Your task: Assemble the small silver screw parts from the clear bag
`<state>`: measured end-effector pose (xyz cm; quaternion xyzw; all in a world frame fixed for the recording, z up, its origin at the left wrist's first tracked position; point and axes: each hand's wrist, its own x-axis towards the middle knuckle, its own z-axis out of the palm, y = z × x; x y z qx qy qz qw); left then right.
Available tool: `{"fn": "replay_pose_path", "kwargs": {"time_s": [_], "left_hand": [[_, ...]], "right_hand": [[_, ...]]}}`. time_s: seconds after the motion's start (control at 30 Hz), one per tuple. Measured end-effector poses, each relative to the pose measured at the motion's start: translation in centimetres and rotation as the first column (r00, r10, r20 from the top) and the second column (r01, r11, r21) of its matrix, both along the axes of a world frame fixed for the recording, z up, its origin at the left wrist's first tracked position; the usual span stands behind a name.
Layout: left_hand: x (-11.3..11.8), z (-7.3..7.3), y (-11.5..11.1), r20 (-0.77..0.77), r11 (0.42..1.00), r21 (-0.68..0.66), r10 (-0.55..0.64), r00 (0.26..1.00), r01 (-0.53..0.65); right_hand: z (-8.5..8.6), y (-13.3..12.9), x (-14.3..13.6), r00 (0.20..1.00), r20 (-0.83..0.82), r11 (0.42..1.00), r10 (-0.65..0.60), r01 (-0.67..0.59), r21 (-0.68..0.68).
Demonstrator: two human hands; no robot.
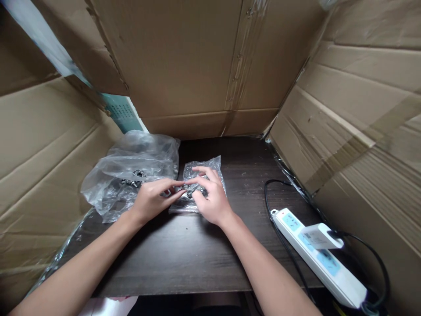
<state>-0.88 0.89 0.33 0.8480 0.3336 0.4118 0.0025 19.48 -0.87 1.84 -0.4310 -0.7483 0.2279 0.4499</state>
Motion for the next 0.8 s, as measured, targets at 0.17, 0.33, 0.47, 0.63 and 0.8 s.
{"fn": "replay_pose_path", "kwargs": {"time_s": [0.17,0.33,0.47,0.63,0.8], "left_hand": [[-0.01,-0.11,0.05,0.004,1.000,0.004,0.013,1.000,-0.013],[0.10,0.04,-0.10,0.015,1.000,0.009,0.006,1.000,-0.006],[0.05,0.04,-0.06,0.013,1.000,0.003,0.012,1.000,-0.012],[0.04,0.20,-0.10,0.017,1.000,0.014,0.003,1.000,-0.004],[0.11,0.27,-0.17,0.047,1.000,0.029,0.010,0.999,-0.011]], "right_hand": [[0.53,-0.20,0.05,0.996,-0.078,0.991,-0.046,0.055,0.122],[-0.21,0.17,0.01,0.971,0.205,0.992,-0.123,0.124,0.008],[-0.11,0.19,0.14,0.949,0.251,0.981,-0.191,0.195,0.008],[0.15,0.16,0.26,0.988,0.141,0.995,-0.059,0.047,0.086],[0.16,0.32,0.44,0.962,0.168,0.975,-0.217,0.206,0.081]]}}
